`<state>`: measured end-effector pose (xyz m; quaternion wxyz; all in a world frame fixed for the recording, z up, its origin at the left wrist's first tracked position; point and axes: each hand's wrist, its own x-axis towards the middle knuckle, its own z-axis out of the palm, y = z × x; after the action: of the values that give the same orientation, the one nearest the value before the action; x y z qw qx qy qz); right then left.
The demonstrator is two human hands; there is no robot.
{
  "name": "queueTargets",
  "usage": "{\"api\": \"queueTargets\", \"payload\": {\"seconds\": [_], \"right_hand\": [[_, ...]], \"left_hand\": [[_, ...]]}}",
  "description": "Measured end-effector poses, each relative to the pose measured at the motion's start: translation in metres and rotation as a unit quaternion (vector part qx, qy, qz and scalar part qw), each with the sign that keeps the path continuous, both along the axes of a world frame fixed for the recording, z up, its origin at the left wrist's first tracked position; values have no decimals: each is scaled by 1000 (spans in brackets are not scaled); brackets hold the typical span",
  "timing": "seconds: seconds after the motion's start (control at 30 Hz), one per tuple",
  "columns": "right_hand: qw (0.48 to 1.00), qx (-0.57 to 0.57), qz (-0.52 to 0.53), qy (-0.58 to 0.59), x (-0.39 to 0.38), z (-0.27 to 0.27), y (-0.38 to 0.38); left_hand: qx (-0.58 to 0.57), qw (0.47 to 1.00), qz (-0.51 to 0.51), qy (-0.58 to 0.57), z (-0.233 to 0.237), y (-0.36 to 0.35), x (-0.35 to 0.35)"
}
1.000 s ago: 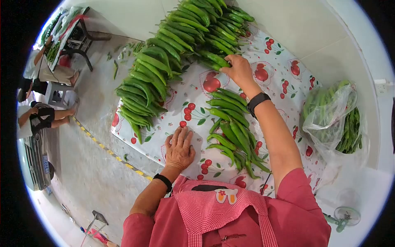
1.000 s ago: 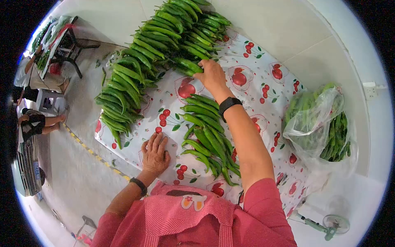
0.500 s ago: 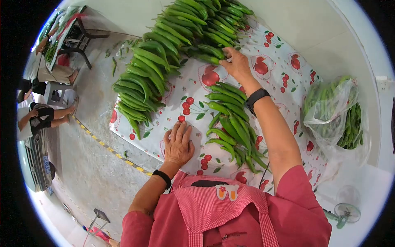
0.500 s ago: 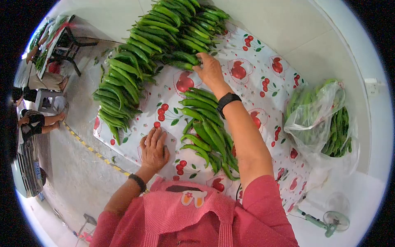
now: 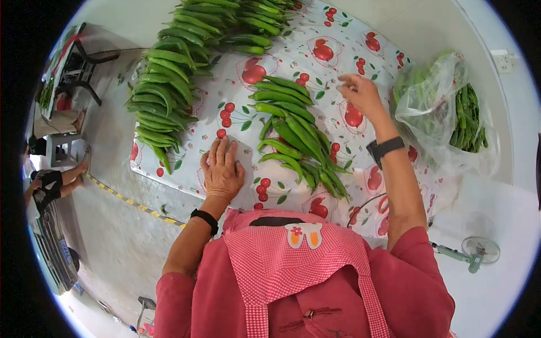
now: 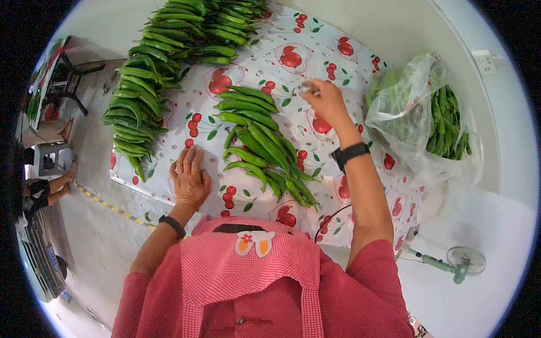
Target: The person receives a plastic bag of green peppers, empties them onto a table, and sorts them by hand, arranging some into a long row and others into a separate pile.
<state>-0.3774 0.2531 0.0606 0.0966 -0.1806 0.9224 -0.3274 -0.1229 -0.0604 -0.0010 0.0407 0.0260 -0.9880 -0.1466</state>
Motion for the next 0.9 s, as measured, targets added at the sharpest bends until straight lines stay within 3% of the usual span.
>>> {"api": "queueTargets", "payload": {"seconds": [0.03, 0.13, 0.53, 0.77, 0.9], "right_hand": [[1000, 0, -3, 2, 12, -2, 10], [988, -29, -44, -145, 39, -15, 25], [999, 28, -3, 21, 30, -33, -56], [993, 98, 36, -45, 14, -41, -84], [998, 27, 8, -52, 21, -39, -86]], "left_hand": [[-8, 1000, 0, 2, 0, 0, 0], [-19, 1000, -1, 5, -1, 0, 0], [-12, 1000, 5, -2, -1, 0, 0], [-1, 1000, 6, -7, 0, -1, 1], [-3, 1000, 4, -7, -1, -1, 1]]}}
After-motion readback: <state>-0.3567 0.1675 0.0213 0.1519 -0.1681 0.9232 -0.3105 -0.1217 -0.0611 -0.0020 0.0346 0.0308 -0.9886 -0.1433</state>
